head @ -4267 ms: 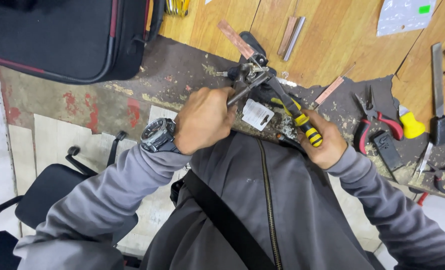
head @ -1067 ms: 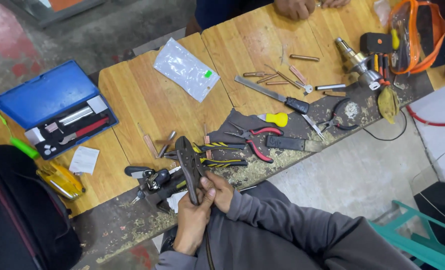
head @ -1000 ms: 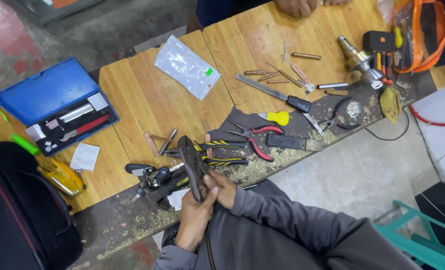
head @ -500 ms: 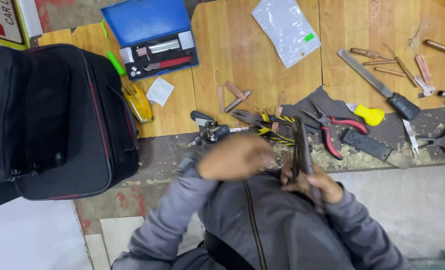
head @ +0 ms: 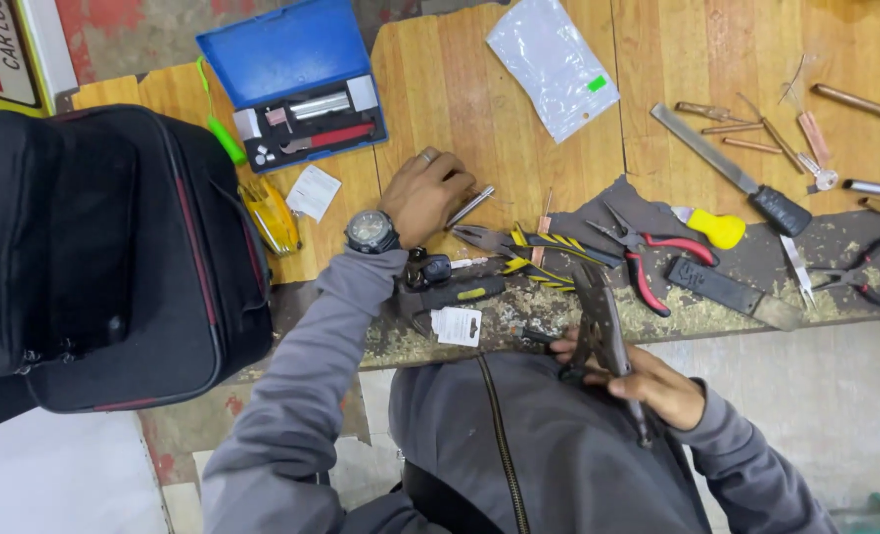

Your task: Refining and shaping thin copper strips using various hand tools like pliers, wire cutters, and a file on a workshop bench.

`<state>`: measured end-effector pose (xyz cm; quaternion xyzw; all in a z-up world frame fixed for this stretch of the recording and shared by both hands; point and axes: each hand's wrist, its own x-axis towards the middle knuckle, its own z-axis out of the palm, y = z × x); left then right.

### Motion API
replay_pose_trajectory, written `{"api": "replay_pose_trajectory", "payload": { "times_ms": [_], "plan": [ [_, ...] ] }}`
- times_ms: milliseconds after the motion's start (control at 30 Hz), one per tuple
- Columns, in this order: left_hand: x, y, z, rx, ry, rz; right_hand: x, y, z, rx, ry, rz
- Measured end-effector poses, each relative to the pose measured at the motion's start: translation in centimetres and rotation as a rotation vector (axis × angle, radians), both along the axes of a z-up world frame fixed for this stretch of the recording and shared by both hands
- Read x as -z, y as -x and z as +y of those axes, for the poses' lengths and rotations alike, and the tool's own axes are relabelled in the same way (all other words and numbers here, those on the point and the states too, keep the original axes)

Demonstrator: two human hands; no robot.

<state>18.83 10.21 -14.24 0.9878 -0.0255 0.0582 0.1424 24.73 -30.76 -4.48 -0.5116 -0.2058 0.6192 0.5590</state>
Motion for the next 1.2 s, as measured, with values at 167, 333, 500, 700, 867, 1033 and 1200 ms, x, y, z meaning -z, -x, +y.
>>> {"api": "replay_pose_trajectory", "payload": {
  "times_ms": [167, 333, 500, 700, 867, 1033, 1200],
  "plan": [
    [-7.7, 1.2, -3.2, -0.331, 0.783, -0.046, 1.9, 1.7, -0.1, -0.012, 0.082, -0.286],
    [-15.0, 4.0, -5.8, -0.446, 1.152, -0.013, 2.1, 2.2, 1.6, 0.011, 0.42, -0.367],
    [-19.9, 6.0, -7.5, -0.514, 1.019, -0.008, -3.1, 1.5, 6.1, -0.04, 0.159, -0.675],
    [-21.6, 7.3, -8.0, -0.551, 0.996, -0.071, -3.3, 0.4, 10.8, -0.017, 0.199, -0.784],
    [-21.8, 8.0, -7.8, -0.547, 0.992, -0.09, -3.6, 0.0, 11.8, 0.005, 0.154, -0.766],
    [-21.6, 8.3, -7.9, -0.551, 1.004, -0.088, -3.3, -0.2, 12.0, 0.012, 0.118, -0.752],
    [-21.6, 8.2, -8.1, -0.547, 1.026, -0.095, -3.5, -0.5, 12.4, 0.012, 0.101, -0.761]
  ]
}}
